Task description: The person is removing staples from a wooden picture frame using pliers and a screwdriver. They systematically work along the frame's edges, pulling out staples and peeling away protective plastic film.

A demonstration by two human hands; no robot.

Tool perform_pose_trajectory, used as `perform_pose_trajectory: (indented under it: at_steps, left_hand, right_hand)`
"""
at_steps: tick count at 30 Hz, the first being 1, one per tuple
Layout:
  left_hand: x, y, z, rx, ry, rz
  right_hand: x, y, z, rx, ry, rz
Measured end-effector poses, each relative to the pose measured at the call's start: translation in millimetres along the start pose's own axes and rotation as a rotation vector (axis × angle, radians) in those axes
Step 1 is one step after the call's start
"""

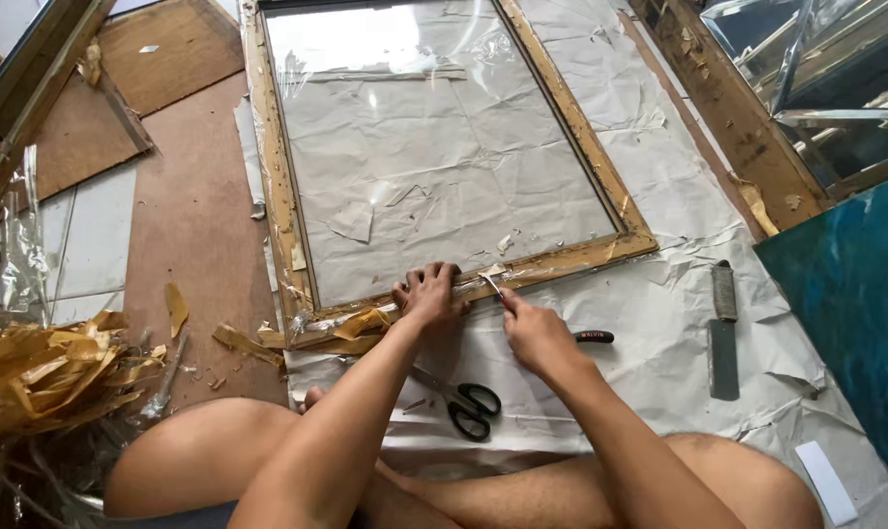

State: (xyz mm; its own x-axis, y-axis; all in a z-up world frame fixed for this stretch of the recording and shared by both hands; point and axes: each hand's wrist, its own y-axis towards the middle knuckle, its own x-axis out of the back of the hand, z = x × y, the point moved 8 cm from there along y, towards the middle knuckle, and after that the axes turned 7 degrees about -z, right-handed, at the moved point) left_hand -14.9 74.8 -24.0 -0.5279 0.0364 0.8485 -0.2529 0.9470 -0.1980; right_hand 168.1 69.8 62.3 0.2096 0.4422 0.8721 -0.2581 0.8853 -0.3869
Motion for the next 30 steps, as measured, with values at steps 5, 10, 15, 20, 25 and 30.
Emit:
perform_pose_trajectory:
  at_steps: [5, 10, 15, 20, 25, 30]
  left_hand:
    - [-12.9, 9.5, 8.9, 0.005, 0.002, 0.008]
    - [-9.2, 0.3, 1.2, -0.005, -0.022, 0.007]
    - [-7.8, 7.7, 3.6, -0.019, 0.007, 0.009]
    - [-19.6, 12.7, 10.9, -0.017, 0.029, 0.018]
    - [-21.7, 15.7, 12.9, -0.023, 0.025, 0.029]
    - [-16.8, 10.1, 8.1, -0.035, 0.016, 0.064]
  right_hand:
    - [-5.1, -21.9, 40.0, -0.085, -0.019, 0.030]
    - [-5.4, -50.7, 45.5, -0.217, 0.453, 0.008]
    - [-66.9, 41.0, -26.5, -0.067, 0.200, -0.100]
    - [-73.1, 6.7, 1.1, -0.279, 0.788, -0.031]
    - [-84.2, -3.4, 17.4, -0.607, 2.143, 0.516]
    - [-41.0, -34.9, -37.8, -0.128, 0.595, 0.164]
